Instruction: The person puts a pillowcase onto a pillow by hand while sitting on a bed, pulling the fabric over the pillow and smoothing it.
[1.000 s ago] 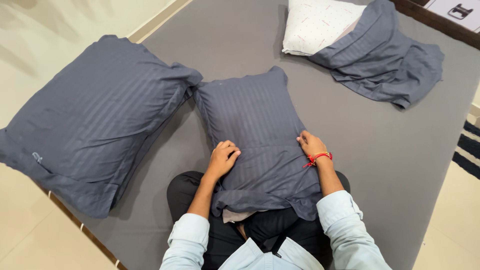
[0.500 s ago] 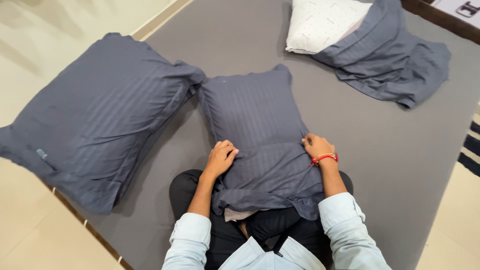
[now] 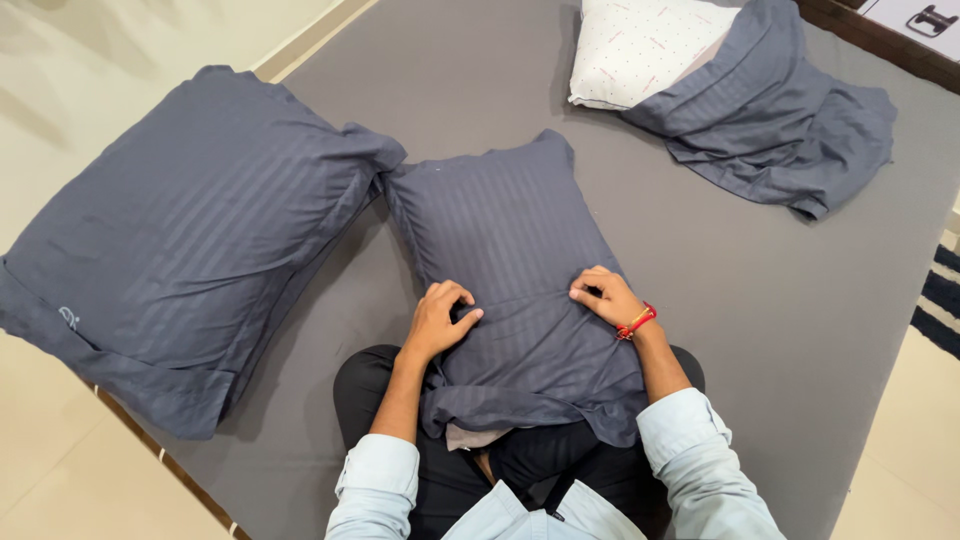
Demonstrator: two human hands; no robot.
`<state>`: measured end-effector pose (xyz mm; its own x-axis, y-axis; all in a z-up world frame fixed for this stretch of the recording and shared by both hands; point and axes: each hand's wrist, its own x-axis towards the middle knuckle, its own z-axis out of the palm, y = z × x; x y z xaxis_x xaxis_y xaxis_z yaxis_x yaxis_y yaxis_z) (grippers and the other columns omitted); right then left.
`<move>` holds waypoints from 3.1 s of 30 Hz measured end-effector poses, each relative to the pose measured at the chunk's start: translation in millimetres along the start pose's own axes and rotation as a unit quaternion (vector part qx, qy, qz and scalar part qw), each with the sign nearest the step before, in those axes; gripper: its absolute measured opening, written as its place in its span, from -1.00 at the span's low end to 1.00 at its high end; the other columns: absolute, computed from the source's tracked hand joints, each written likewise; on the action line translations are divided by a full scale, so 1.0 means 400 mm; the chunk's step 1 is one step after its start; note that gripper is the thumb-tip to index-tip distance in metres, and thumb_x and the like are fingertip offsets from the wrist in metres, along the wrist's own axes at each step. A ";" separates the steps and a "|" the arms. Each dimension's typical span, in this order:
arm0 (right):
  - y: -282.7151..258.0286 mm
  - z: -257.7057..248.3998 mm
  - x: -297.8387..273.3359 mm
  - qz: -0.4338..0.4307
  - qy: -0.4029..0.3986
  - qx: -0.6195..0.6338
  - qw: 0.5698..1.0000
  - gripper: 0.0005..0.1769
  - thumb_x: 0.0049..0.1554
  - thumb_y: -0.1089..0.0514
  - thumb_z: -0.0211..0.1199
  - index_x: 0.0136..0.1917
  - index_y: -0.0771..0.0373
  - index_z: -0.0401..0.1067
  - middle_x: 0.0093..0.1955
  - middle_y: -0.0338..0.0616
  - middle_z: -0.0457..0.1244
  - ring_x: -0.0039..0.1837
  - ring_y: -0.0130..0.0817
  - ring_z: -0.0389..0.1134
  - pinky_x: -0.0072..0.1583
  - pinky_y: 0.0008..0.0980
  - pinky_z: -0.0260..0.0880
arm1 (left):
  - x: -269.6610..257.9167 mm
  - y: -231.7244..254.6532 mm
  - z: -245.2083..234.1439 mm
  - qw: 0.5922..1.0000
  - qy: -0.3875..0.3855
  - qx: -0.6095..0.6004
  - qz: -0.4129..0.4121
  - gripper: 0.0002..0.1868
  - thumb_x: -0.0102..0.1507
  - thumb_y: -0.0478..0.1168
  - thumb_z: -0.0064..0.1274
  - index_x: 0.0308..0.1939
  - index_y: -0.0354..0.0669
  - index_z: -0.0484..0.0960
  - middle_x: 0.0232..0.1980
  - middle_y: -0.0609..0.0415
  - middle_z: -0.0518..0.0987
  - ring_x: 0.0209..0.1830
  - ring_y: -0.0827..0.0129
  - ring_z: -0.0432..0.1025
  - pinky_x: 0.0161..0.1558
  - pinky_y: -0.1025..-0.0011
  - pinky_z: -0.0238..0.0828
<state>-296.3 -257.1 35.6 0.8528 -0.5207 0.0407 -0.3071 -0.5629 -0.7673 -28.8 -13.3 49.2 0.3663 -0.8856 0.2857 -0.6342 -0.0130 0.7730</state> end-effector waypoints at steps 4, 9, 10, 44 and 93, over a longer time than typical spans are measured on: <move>0.052 0.008 -0.005 0.048 -0.039 0.126 0.990 -0.76 0.25 0.09 0.26 -0.13 0.33 0.47 -0.15 -0.17 0.29 -0.06 -0.29 0.24 0.05 -0.33 0.26 | -0.004 -0.026 0.002 1.000 -0.001 0.021 0.003 -0.82 0.13 -0.14 0.28 -0.35 -0.15 0.67 -0.26 0.16 0.59 -0.11 0.20 0.44 -0.06 0.26 0.40; 0.003 0.003 0.001 -0.012 0.010 -0.016 1.000 -0.77 0.18 0.08 0.28 -0.14 0.31 0.52 -0.13 -0.19 0.30 -0.01 -0.29 0.27 0.06 -0.32 0.27 | -0.030 -0.061 0.037 0.996 -0.088 -0.014 0.016 -0.86 0.16 -0.16 0.25 -0.36 -0.15 0.69 -0.28 0.15 0.61 -0.10 0.20 0.43 -0.10 0.28 0.40; -0.010 -0.001 -0.001 -0.048 0.026 -0.021 0.998 -0.78 0.17 0.09 0.29 -0.16 0.30 0.52 -0.07 -0.15 0.30 0.05 -0.25 0.26 0.09 -0.31 0.25 | -0.042 -0.066 0.035 0.991 -0.129 -0.045 0.001 -0.85 0.17 -0.16 0.24 -0.35 -0.15 0.68 -0.28 0.15 0.60 -0.11 0.21 0.42 -0.17 0.28 0.39; 0.001 0.000 -0.011 0.032 -0.044 0.009 0.998 -0.66 0.25 0.01 0.20 -0.18 0.33 0.46 -0.26 -0.16 0.29 -0.07 -0.29 0.23 0.04 -0.32 0.25 | -0.035 -0.029 -0.037 0.997 -0.029 0.051 -0.041 -0.76 0.09 -0.18 0.29 -0.20 -0.16 0.70 -0.13 0.11 0.55 -0.04 0.19 0.41 -0.03 0.25 0.40; -0.216 0.197 0.141 -0.131 -0.056 -0.131 0.981 -0.85 0.31 0.15 0.00 -0.07 0.17 0.35 -0.15 -0.21 0.18 0.02 -0.25 0.22 0.16 -0.25 0.09 | 0.029 -0.067 0.019 0.988 0.117 0.096 0.021 -0.62 0.14 -0.14 0.28 0.03 -0.07 0.62 0.06 0.08 0.50 0.08 0.12 0.39 0.00 0.16 0.33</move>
<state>-188.5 -187.3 53.6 0.9537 -0.2703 0.1320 -0.1568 -0.8212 -0.5488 -12.6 -26.7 27.4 0.4691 -0.7565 0.4557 -0.7622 -0.0861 0.6416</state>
